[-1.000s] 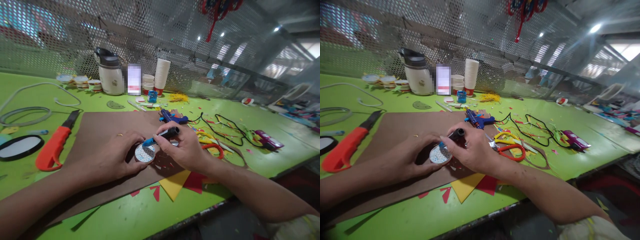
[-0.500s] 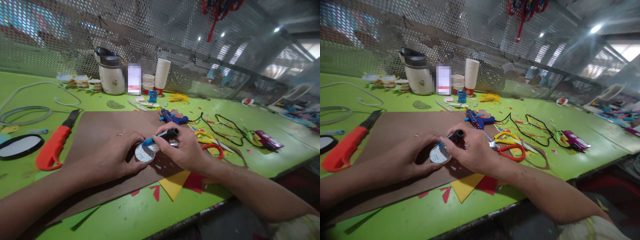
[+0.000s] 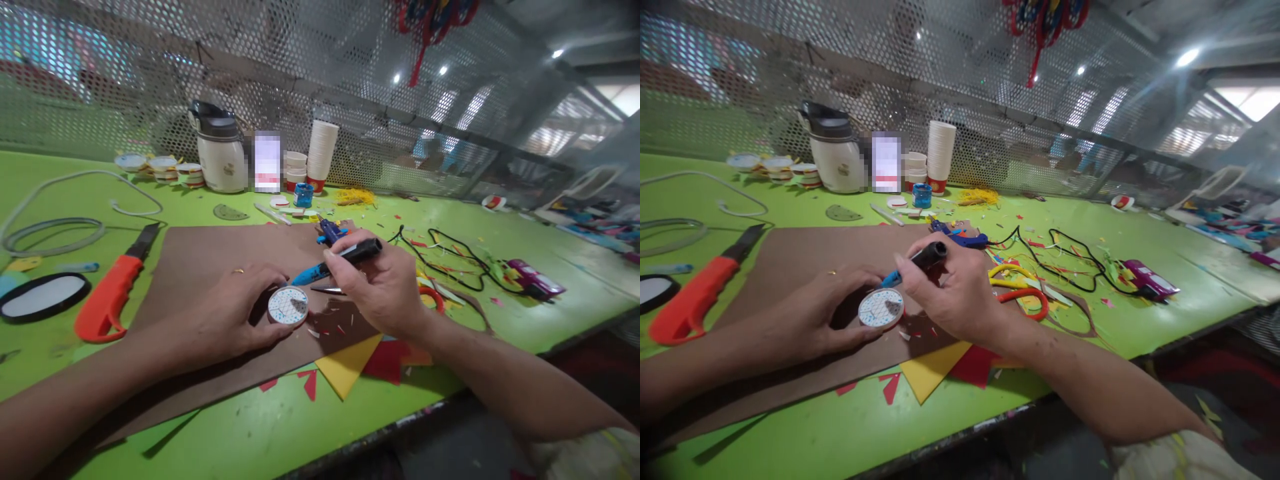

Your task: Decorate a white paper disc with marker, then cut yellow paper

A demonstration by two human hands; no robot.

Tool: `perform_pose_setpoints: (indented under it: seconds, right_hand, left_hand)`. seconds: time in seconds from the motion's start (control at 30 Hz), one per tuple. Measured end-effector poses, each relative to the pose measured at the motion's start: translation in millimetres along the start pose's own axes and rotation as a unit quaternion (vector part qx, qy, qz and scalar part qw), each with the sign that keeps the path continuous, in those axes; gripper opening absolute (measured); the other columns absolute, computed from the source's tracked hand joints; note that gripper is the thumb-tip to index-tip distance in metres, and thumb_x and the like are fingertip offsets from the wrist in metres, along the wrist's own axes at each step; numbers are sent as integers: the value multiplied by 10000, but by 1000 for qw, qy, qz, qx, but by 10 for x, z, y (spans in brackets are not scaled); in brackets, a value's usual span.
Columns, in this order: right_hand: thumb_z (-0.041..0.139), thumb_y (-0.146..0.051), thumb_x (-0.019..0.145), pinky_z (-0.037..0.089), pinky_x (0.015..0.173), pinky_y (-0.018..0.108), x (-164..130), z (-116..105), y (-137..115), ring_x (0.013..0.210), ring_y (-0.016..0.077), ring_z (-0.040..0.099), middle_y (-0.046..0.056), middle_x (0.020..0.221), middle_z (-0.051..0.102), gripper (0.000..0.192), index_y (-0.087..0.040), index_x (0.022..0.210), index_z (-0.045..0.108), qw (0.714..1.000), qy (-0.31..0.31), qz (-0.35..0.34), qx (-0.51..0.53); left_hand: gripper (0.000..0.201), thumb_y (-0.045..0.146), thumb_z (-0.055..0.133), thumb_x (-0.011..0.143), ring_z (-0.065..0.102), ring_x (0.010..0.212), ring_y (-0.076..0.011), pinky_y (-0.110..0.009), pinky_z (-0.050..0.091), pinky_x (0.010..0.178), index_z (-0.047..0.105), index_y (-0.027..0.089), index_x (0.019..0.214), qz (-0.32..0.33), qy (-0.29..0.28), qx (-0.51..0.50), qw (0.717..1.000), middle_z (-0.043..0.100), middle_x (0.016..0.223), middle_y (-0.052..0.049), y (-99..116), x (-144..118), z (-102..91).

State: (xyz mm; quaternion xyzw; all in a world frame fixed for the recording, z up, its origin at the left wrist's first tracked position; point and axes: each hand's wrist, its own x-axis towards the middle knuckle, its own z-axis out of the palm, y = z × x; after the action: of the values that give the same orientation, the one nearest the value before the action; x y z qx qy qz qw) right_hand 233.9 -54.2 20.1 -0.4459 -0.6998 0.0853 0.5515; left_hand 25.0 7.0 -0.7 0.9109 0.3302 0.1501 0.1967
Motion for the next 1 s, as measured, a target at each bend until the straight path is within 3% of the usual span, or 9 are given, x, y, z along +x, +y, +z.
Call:
perform_pose_setpoints:
  seconds: [0.27, 0.5, 0.7, 0.83, 1.0]
  right_hand:
    - [659, -387, 901, 441, 446, 240, 85, -76, 24, 485, 105, 524, -26, 625, 608, 185, -211, 847, 641, 997, 60, 28, 42]
    - [649, -377, 902, 452, 475, 212, 249, -118, 171, 501, 79, 522, -40, 669, 603, 179, -200, 904, 629, 991, 103, 9, 88]
    - [626, -322, 891, 503, 586, 234, 323, -106, 342, 608, 95, 569, -26, 771, 611, 176, -194, 1013, 619, 992, 98, -15, 80]
    - [611, -282, 879, 503, 642, 249, 353, -81, 471, 675, 105, 567, -7, 867, 622, 189, -195, 1047, 607, 992, 105, -20, 60]
    - [610, -304, 890, 508, 646, 252, 352, -63, 538, 652, 101, 577, -12, 844, 619, 206, -185, 1058, 607, 993, 92, 0, 80]
  left_hand:
    - [515, 590, 615, 807, 614, 1061, -311, -435, 479, 907, 614, 217, 1163, -5, 3, 1, 1000, 672, 1203, -109, -51, -3, 20]
    - [564, 635, 610, 787, 653, 985, -313, -415, 513, 827, 626, 206, 1153, -26, 4, 14, 1000, 702, 1140, -119, -44, 5, -34]
    - [554, 614, 590, 808, 647, 978, -314, -442, 511, 833, 614, 185, 1160, -28, 1, 22, 999, 697, 1148, -144, -51, 34, -33]
    - [662, 609, 632, 769, 643, 1021, -349, -462, 510, 841, 579, 134, 1227, -43, -4, 27, 999, 680, 1165, -184, -41, 36, -24]
    - [787, 634, 612, 776, 594, 1154, -398, -536, 473, 941, 498, 117, 1357, -60, -14, 31, 998, 617, 1307, -229, 3, 21, -43]
